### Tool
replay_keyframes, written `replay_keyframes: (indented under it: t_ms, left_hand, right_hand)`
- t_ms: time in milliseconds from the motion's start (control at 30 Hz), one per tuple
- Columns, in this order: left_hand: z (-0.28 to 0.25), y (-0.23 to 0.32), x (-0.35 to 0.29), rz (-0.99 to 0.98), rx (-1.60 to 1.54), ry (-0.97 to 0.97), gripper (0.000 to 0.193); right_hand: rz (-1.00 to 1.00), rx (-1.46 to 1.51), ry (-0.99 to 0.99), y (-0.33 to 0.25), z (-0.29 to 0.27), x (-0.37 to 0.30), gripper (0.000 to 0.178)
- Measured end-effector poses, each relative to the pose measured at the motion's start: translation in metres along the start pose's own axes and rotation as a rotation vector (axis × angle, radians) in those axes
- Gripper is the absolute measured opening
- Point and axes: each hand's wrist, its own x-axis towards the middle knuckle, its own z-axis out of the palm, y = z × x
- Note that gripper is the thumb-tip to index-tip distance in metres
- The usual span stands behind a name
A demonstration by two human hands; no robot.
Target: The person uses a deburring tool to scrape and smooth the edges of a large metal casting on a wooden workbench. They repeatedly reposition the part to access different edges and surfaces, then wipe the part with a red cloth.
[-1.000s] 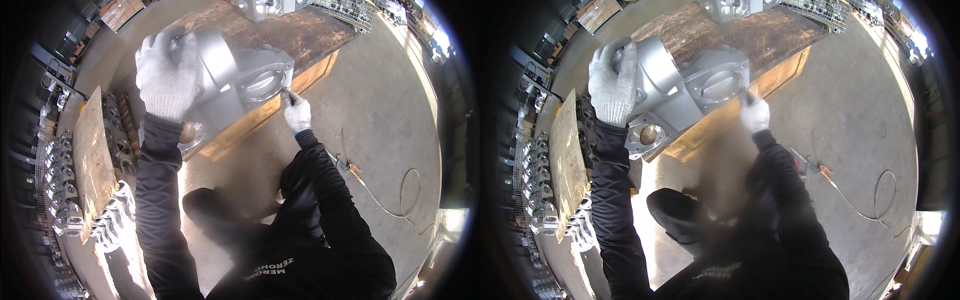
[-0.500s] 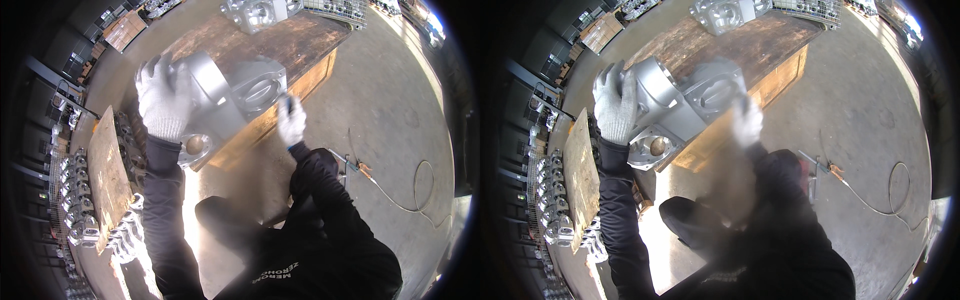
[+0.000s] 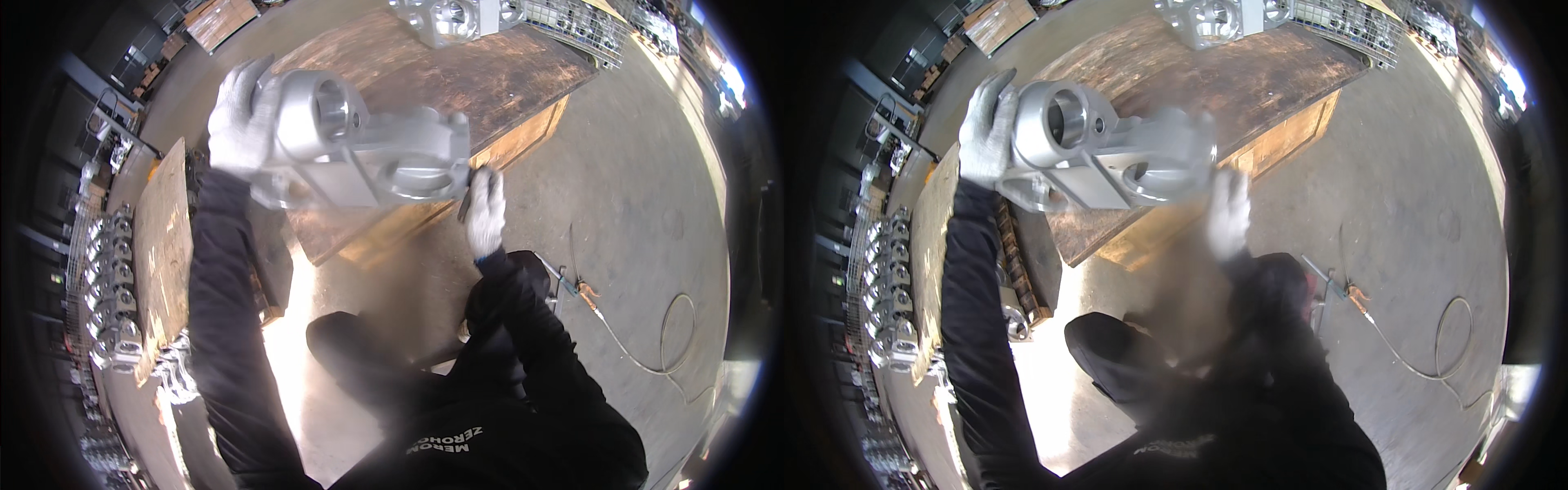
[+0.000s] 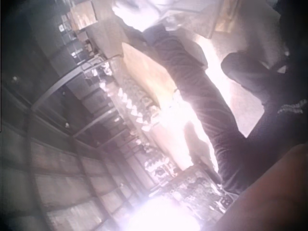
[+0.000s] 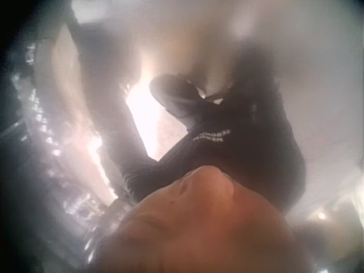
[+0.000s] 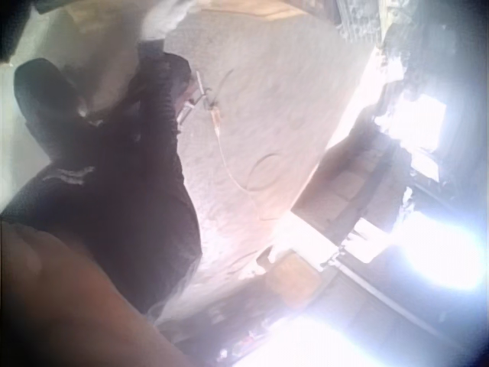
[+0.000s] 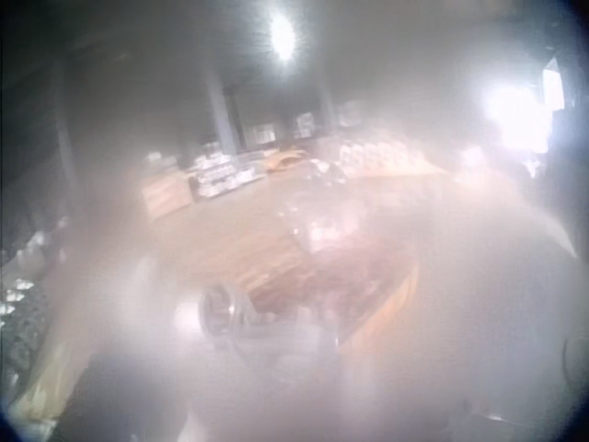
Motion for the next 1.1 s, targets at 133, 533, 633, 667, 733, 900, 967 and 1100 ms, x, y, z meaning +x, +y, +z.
replay_keyframes:
  t_ms: [133, 533, 633, 667, 733, 900, 967, 1100]
  left_hand:
    - [-0.014, -0.047, 0.008, -0.153, 0.109, -0.147, 0.050]
    - [0.005, -0.072, 0.030, -0.409, -0.107, -0.050, 0.048]
    - [0.008, -0.075, 0.030, -0.386, -0.095, -0.022, 0.050]
    - [0.009, -0.075, 0.029, -0.381, -0.046, -0.028, 0.051]
    - [0.010, -0.075, 0.030, -0.366, 0.053, -0.039, 0.052]
    - [0.009, -0.074, 0.033, -0.378, 0.096, -0.055, 0.053]
    - [0.009, -0.076, 0.033, -0.389, 0.070, -0.065, 0.052]
    - [0.010, -0.080, 0.031, -0.392, 0.074, -0.055, 0.051]
  right_hand:
    - [-0.502, -0.276, -0.220, 0.017, -0.022, -0.046, 0.025]
    - [-1.001, -0.893, -0.337, -0.029, -0.048, 0.030, 0.024]
    - [-0.654, -0.876, -0.411, -0.010, -0.043, 0.013, 0.025]
    - [-0.572, -0.873, -0.427, -0.003, -0.040, 0.003, 0.026]
    - [-0.346, -0.894, -0.479, 0.006, -0.030, -0.019, 0.027]
    - [-0.404, -0.713, -0.553, -0.025, -0.028, -0.062, 0.027]
    - [-0.442, -0.706, -0.620, -0.053, -0.033, -0.062, 0.025]
    - [-0.594, -0.768, -0.781, -0.099, -0.045, -0.026, 0.022]
